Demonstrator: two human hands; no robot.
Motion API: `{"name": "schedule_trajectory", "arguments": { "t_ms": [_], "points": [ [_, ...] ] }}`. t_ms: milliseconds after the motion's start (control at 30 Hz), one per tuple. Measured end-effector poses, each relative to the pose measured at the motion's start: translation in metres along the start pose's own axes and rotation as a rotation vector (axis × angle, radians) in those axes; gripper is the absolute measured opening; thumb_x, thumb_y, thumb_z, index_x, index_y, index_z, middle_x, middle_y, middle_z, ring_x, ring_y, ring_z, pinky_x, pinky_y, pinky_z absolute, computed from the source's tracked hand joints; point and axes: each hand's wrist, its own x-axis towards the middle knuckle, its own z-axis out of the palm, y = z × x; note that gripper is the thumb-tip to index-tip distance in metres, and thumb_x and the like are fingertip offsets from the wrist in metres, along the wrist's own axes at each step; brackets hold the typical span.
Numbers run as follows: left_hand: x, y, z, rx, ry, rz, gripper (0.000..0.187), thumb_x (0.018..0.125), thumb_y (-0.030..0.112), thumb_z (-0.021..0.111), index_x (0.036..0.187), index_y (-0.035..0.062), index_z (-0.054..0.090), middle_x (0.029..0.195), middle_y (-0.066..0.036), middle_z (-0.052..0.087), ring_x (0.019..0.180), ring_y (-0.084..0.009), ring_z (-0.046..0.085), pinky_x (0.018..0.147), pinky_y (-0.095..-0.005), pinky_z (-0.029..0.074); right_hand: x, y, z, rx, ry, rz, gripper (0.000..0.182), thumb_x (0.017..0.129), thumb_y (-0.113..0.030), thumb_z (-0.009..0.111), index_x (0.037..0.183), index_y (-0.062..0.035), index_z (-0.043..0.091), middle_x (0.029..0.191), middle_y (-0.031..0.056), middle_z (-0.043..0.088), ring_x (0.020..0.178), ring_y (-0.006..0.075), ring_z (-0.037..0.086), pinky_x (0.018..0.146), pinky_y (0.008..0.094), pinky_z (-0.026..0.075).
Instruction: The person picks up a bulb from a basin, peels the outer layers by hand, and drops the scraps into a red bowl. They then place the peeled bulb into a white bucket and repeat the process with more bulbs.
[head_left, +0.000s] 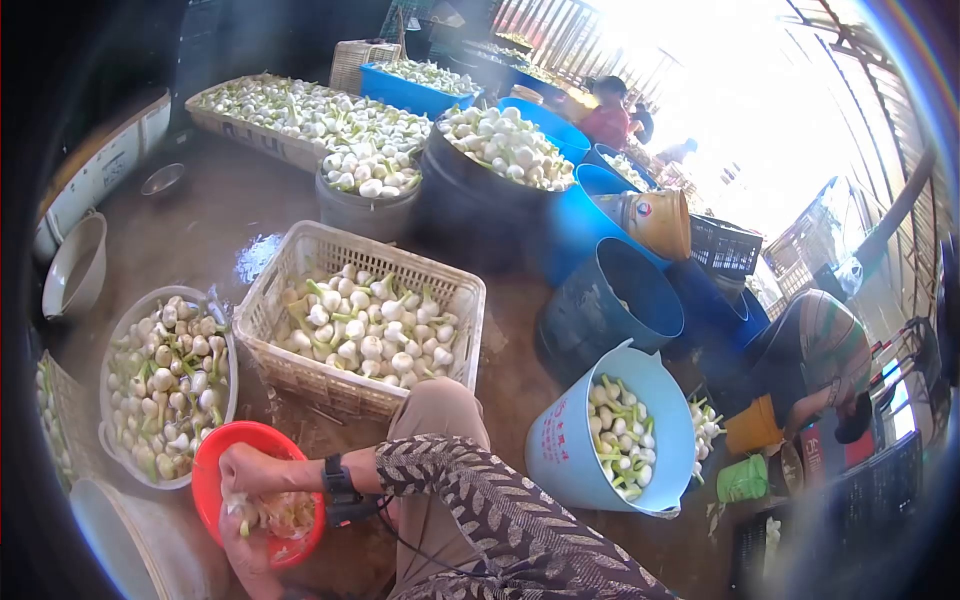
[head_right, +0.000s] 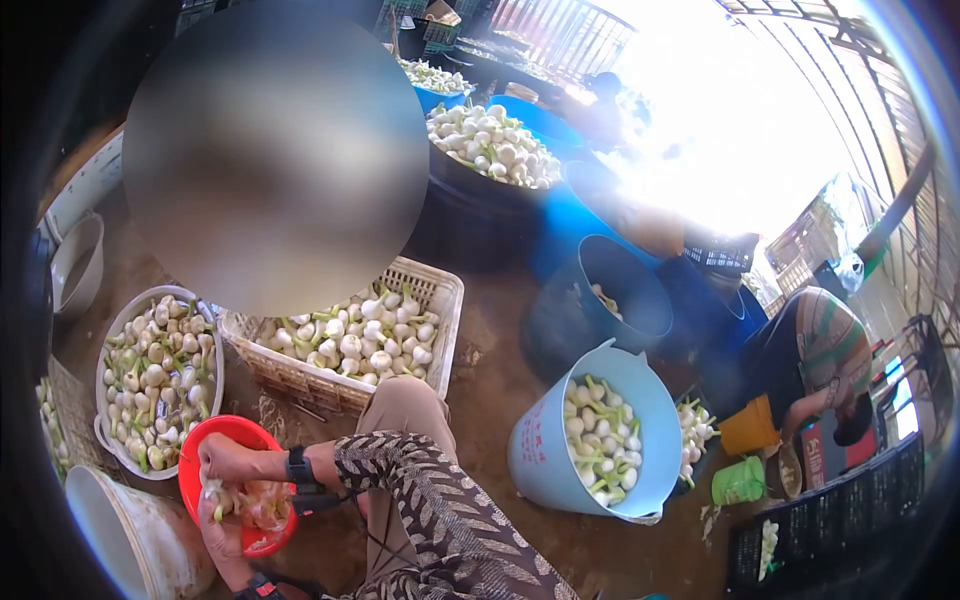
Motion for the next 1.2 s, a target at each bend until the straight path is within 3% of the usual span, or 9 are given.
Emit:
{"name": "schedule_trajectory", "arguments": {
  "t_ms": [267, 467, 600, 667, 733, 833, 1033, 1133, 1200],
  "points": [
    [0.004, -0.001, -0.057, -0.278, 0.174, 0.022, 0.042, 0.092, 0.024, 0.046, 0.127, 0.0023, 0.043, 0.113, -0.018, 0.056, 0.083, -0.0226, 0.061, 0.059, -0.027, 0.053, -0.006, 0.014, -0.006, -0.702, -0.169, -0.186, 0.047, 0.07, -0.019, 0.065, 0.112, -0.0038, 0.048, 0.092, 0.0188, 0.058, 0.09, 0.0333, 0.058, 0.075, 0.0437, 0.045],
    [0.019, -0.008, 0.009, -0.246, 0.326, 0.051, 0.032, 0.094, 0.029, 0.045, 0.117, 0.007, 0.05, 0.101, -0.004, 0.06, 0.086, -0.0147, 0.061, 0.064, -0.0262, 0.052, -0.006, -0.023, -0.002, -0.454, -0.162, -0.43, 0.012, 0.07, -0.013, 0.06, 0.078, -0.0052, 0.062, 0.074, 0.0134, 0.062, 0.07, 0.0298, 0.062, 0.06, 0.0389, 0.049],
    [0.009, 0.01, 0.01, 0.315, 0.152, -0.08, 0.017, 0.081, 0.008, 0.056, 0.097, 0.0036, 0.062, 0.069, 0.003, 0.057, 0.051, -0.0012, 0.049, 0.045, -0.0156, 0.038, 0.008, -0.024, -0.062, -0.385, 0.156, -0.253, 0.003, 0.074, -0.004, 0.057, 0.072, -0.0031, 0.055, 0.068, 0.0087, 0.055, 0.064, 0.0241, 0.054, 0.06, 0.0333, 0.045],
    [0.019, -0.001, -0.01, 0.684, 0.148, 0.011, 0.015, 0.079, 0.007, 0.054, 0.088, 0.0005, 0.064, 0.068, -0.008, 0.062, 0.056, -0.0182, 0.058, 0.053, -0.0301, 0.046, 0.022, 0.0, -0.131, -1.223, 0.268, -0.406, 0.013, 0.084, -0.013, 0.054, 0.077, -0.0051, 0.061, 0.07, 0.0099, 0.059, 0.064, 0.0234, 0.056, 0.059, 0.0363, 0.043],
    [0.03, -0.03, -0.032, 0.888, 0.166, 0.054, 0.015, 0.078, 0.007, 0.053, 0.085, -0.0005, 0.063, 0.068, -0.013, 0.063, 0.059, -0.0257, 0.061, 0.057, -0.0364, 0.049, 0.041, -0.037, -0.177, -1.231, 0.124, 0.274, 0.023, 0.082, -0.028, 0.056, 0.077, -0.0069, 0.064, 0.074, 0.0166, 0.062, 0.074, 0.0332, 0.061, 0.064, 0.0445, 0.046],
    [0.038, -0.049, -0.043, 1.608, 0.242, 0.235, 0.023, 0.077, 0.011, 0.051, 0.093, -0.0022, 0.062, 0.072, -0.015, 0.063, 0.067, -0.031, 0.063, 0.065, -0.0422, 0.05, 0.077, -0.025, -0.173, -1.185, 0.176, 0.16, 0.021, 0.08, -0.026, 0.056, 0.084, -0.0089, 0.067, 0.08, 0.0184, 0.063, 0.075, 0.0345, 0.061, 0.069, 0.0456, 0.047],
    [0.06, 0.002, -0.024, 1.616, 0.103, -0.263, 0.029, 0.078, 0.01, 0.051, 0.106, 0.0034, 0.055, 0.086, -0.02, 0.062, 0.083, -0.0369, 0.061, 0.072, -0.0457, 0.048, 0.204, 0.148, -0.038, -0.891, -0.434, 0.059, 0.029, 0.077, -0.028, 0.053, 0.078, -0.0021, 0.065, 0.076, 0.0216, 0.062, 0.074, 0.0378, 0.06, 0.069, 0.0459, 0.048],
    [0.063, -0.001, -0.038, 1.546, 0.117, -0.015, 0.034, 0.077, 0.007, 0.054, 0.111, 0.0023, 0.052, 0.096, -0.018, 0.058, 0.09, -0.0361, 0.058, 0.075, -0.0438, 0.047, 0.236, 0.217, 0.007, -0.919, -0.532, 0.115, 0.029, 0.078, -0.029, 0.053, 0.08, -0.0047, 0.068, 0.08, 0.0199, 0.064, 0.077, 0.0361, 0.062, 0.07, 0.0449, 0.049],
    [0.066, 0.012, -0.036, 1.429, 0.127, 0.112, 0.036, 0.075, 0.007, 0.059, 0.11, 0.0016, 0.052, 0.092, -0.016, 0.057, 0.087, -0.0367, 0.058, 0.076, -0.0415, 0.048, 0.253, 0.266, 0.031, -1.298, -0.814, -0.425, 0.02, 0.073, -0.027, 0.059, 0.076, -0.0104, 0.07, 0.079, 0.0125, 0.067, 0.071, 0.0293, 0.064, 0.061, 0.0423, 0.05]
  ]
}}
